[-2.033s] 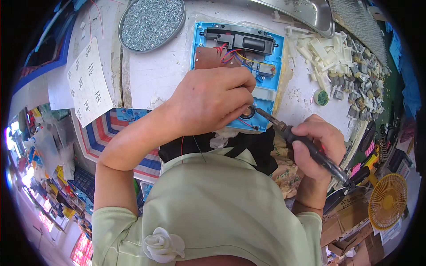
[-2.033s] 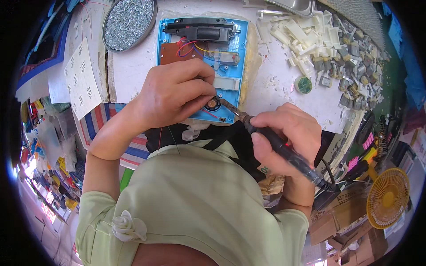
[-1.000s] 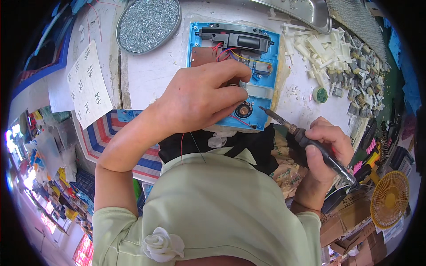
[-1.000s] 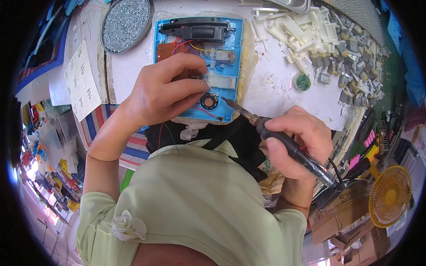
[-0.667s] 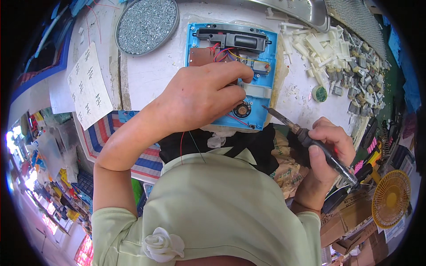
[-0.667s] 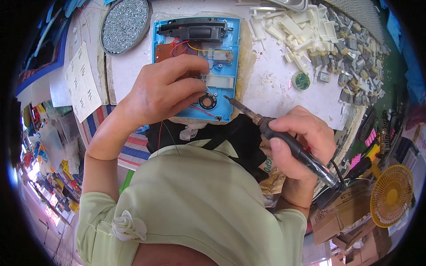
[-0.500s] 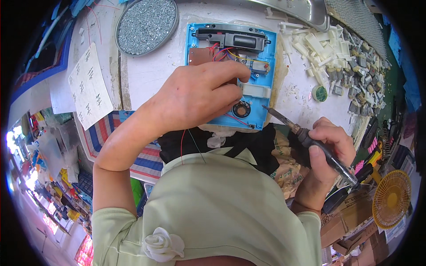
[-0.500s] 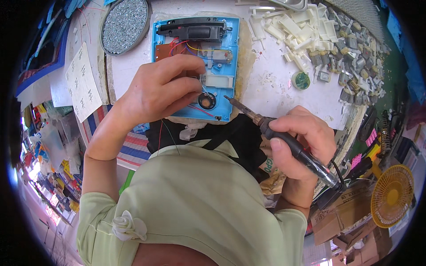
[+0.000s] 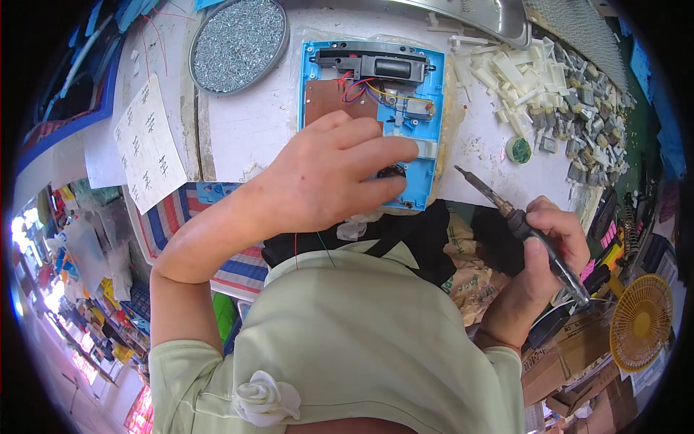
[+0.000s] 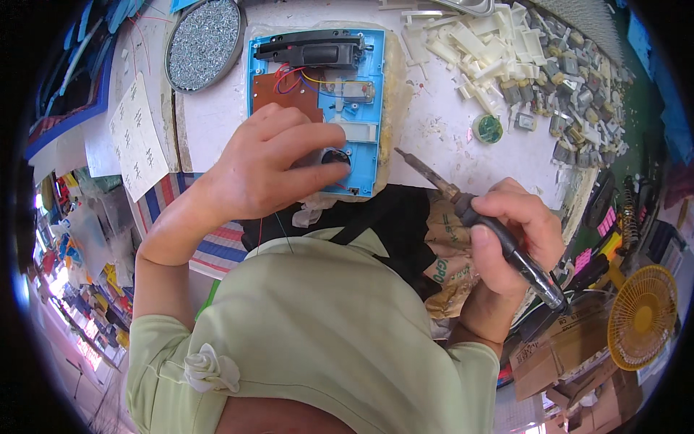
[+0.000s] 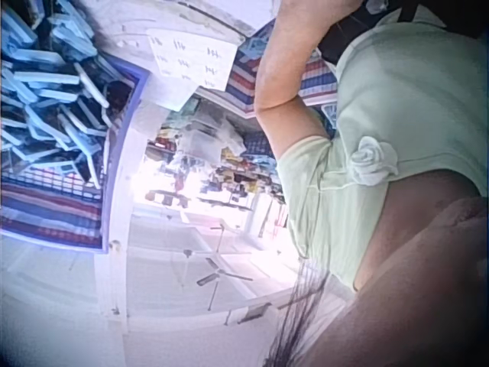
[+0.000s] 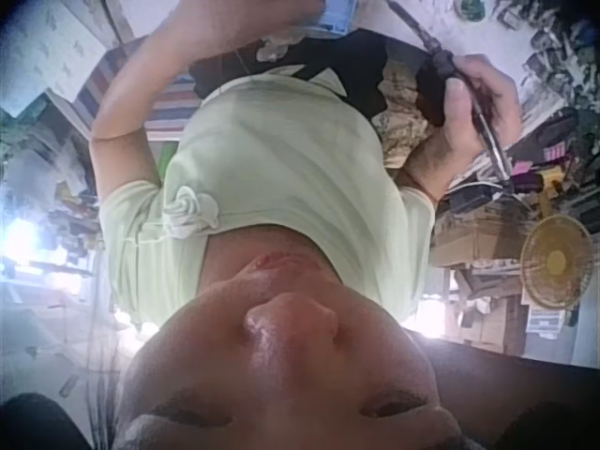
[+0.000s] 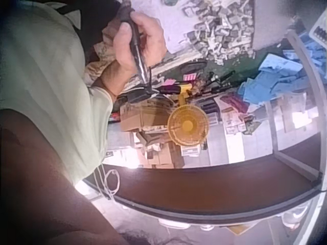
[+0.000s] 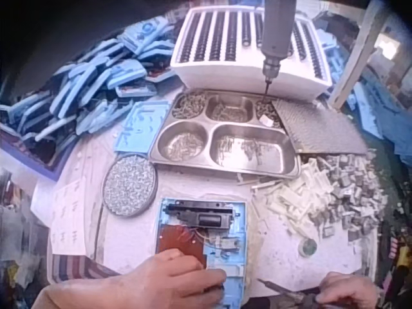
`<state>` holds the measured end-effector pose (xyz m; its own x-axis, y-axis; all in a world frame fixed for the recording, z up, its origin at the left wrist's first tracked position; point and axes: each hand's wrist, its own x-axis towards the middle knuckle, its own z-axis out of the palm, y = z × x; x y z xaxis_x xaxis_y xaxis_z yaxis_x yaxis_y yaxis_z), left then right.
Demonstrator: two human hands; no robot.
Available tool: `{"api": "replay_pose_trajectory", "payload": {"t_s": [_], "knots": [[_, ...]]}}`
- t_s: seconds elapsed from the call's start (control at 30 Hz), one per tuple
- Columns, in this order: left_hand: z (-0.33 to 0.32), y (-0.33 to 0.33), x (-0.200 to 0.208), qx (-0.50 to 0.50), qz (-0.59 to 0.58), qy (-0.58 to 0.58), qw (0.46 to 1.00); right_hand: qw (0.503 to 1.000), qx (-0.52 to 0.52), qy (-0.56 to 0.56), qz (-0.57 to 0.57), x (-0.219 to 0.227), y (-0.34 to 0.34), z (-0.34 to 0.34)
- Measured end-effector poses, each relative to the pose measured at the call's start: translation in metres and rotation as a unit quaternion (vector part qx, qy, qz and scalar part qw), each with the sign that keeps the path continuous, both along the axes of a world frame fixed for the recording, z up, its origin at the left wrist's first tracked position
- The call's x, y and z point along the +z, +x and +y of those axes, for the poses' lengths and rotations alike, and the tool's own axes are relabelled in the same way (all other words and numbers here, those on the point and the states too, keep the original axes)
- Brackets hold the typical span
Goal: Assembling an electronic device into a blue plastic shell, including soldering wires and using an electric screwdriver to fasten components.
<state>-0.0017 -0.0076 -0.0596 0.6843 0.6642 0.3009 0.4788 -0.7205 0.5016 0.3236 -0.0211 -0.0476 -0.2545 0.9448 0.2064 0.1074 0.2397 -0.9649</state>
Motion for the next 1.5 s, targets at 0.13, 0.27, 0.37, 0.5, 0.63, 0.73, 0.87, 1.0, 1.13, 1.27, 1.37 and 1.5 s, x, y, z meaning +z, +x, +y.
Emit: {"api": "replay_pose_trajectory", "payload": {"t_s": [0.13,0.27,0.37,0.5,0.63,0.73,0.87,1.0,1.13,1.27,1.37,1.5], "knots": [[-0.01,0.006,-0.001,0.032,0.021,0.006,0.999,1.0,-0.02,0.004,-0.003,0.0,0.009,-0.006],[-0.018,0.013,-0.005,0.089,0.018,0.002,0.996,0.999,-0.046,-0.007,0.003,0.005,0.015,-0.014],[-0.029,0.02,-0.007,0.146,0.026,-0.013,0.989,0.998,-0.067,-0.01,0.013,-0.001,0.019,-0.017],[-0.031,0.019,-0.003,0.193,-0.037,-0.06,0.979,0.994,-0.106,0.005,0.006,0.001,0.051,-0.031],[-0.024,0.0,0.006,0.2,-0.051,-0.053,0.977,0.976,-0.207,0.032,0.051,0.005,0.114,-0.053],[-0.019,-0.007,0.0,0.151,-0.025,-0.035,0.988,0.962,-0.252,0.009,0.105,0.014,0.175,-0.078],[-0.012,-0.013,-0.004,0.105,-0.026,0.025,0.994,0.957,-0.262,0.012,0.12,0.026,0.205,-0.107],[-0.014,-0.011,-0.009,0.099,-0.029,0.034,0.994,0.939,-0.334,0.01,0.081,0.031,0.203,-0.12],[-0.014,-0.01,-0.012,0.101,-0.032,0.033,0.994,0.945,-0.315,0.019,0.088,0.031,0.185,-0.111],[-0.014,-0.013,-0.014,0.109,-0.047,0.033,0.992,0.965,-0.239,0.004,0.107,0.028,0.165,-0.101],[-0.013,-0.012,-0.016,0.104,-0.057,0.025,0.993,0.963,-0.242,0.039,0.11,0.028,0.149,-0.094],[-0.007,-0.01,-0.011,0.097,-0.005,0.009,0.995,0.874,-0.469,0.117,0.049,0.033,0.151,-0.093]]}}
